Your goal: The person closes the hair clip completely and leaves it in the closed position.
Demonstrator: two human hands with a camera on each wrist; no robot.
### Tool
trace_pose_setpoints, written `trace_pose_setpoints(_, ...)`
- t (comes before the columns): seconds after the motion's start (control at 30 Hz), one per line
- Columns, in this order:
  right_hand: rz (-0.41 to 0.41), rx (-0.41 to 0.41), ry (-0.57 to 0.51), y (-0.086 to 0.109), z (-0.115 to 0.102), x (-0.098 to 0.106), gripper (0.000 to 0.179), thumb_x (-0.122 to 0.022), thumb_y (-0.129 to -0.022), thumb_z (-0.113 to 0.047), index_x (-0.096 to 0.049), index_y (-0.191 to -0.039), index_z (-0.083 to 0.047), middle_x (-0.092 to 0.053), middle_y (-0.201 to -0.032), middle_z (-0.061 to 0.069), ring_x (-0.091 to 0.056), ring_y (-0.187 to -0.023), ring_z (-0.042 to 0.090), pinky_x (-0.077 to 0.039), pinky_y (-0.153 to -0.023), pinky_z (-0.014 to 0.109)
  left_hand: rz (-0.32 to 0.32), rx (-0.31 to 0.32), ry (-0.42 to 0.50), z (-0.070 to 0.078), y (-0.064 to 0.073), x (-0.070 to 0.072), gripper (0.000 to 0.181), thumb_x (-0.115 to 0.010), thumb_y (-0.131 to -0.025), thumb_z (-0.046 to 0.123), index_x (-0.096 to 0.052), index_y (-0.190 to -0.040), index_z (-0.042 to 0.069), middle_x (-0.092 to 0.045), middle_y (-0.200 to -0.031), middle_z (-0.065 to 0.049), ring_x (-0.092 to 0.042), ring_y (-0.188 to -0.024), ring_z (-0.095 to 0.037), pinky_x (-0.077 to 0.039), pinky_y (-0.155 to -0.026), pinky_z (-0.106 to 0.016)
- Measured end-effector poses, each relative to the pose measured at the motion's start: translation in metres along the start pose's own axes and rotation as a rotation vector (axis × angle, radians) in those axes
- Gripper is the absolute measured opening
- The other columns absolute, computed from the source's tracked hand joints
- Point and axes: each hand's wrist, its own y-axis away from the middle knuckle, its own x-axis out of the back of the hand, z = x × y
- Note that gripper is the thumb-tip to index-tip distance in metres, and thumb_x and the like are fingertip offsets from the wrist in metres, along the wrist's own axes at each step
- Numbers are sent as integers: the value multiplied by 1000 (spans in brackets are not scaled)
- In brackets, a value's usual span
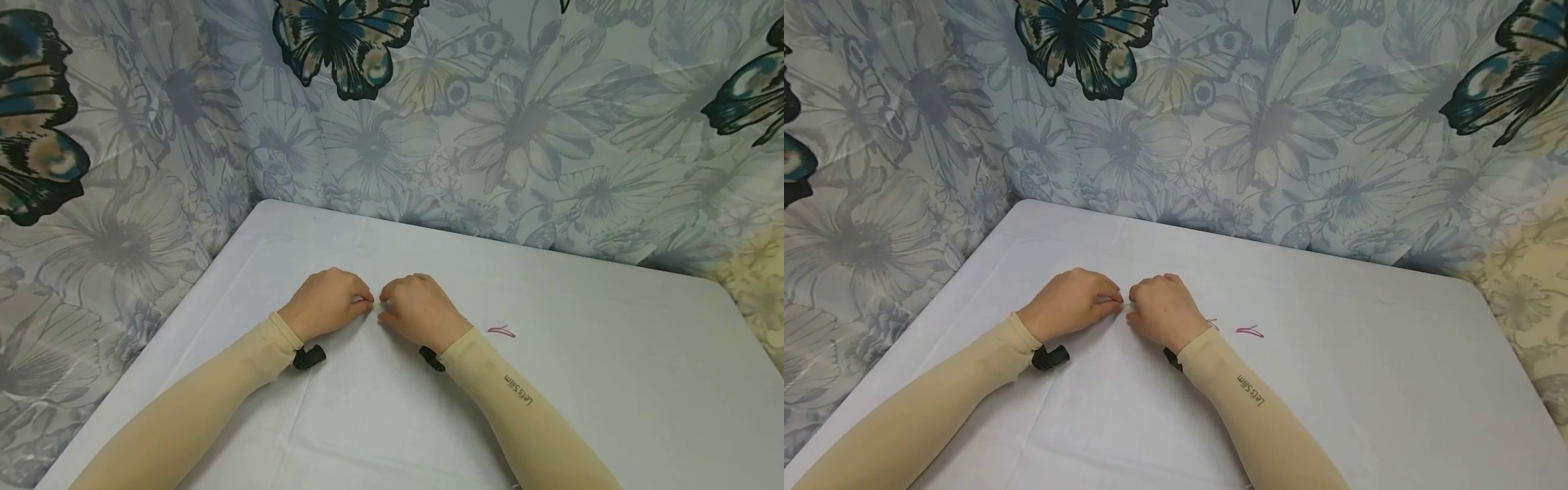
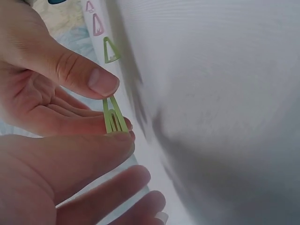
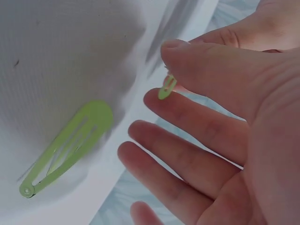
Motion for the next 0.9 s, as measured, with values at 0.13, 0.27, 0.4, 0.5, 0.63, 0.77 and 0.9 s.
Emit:
trace_pose_setpoints(0.13,9,7,-10,0,1,1,25,-86,-94,-22,-83,-114,-8,-84,-110,3,-79,-107,22,-55,-111,53,-10,10,12,1,0,3,11,-80,-98,19,-87,-105,15,-84,-106,1,-80,-102,-18,-65,-86,-40)
trace_pose_setpoints(0.27,14,16,-21,0,0,4,24,-85,-95,-21,-83,-115,-8,-84,-111,2,-79,-109,21,-54,-112,53,-15,4,14,1,0,6,11,-79,-98,17,-87,-105,15,-84,-106,1,-79,-100,-17,-64,-85,-39)
trace_pose_setpoints(0.4,22,28,-22,0,0,5,22,-84,-95,-19,-83,-114,-8,-84,-110,2,-79,-108,20,-55,-109,51,-20,-10,10,1,0,8,11,-78,-99,15,-86,-107,14,-84,-105,1,-78,-96,-15,-63,-82,-39)
trace_pose_setpoints(0.5,31,37,-18,0,2,5,20,-84,-95,-18,-83,-114,-9,-84,-109,2,-79,-106,20,-56,-107,49,-25,-15,7,1,-1,9,11,-78,-99,14,-85,-107,14,-83,-104,2,-77,-95,-15,-63,-82,-38)
trace_pose_setpoints(0.63,37,46,-14,0,2,6,17,-83,-95,-17,-84,-111,-10,-85,-107,1,-80,-105,19,-56,-107,51,-33,-18,1,2,-3,10,11,-78,-99,14,-85,-108,14,-83,-104,2,-77,-95,-14,-63,-83,-37)
trace_pose_setpoints(0.77,47,50,-18,0,3,6,15,-84,-95,-15,-84,-109,-11,-85,-105,1,-80,-103,19,-55,-110,55,-38,-31,0,2,-3,11,11,-78,-100,14,-85,-108,14,-83,-104,3,-77,-95,-15,-63,-84,-37)
trace_pose_setpoints(0.9,57,65,-41,1,3,6,14,-85,-93,-13,-85,-107,-11,-85,-103,0,-80,-99,18,-57,-105,52,-48,-42,6,0,-1,10,11,-78,-99,13,-85,-107,15,-83,-102,5,-76,-94,-13,-62,-84,-35)
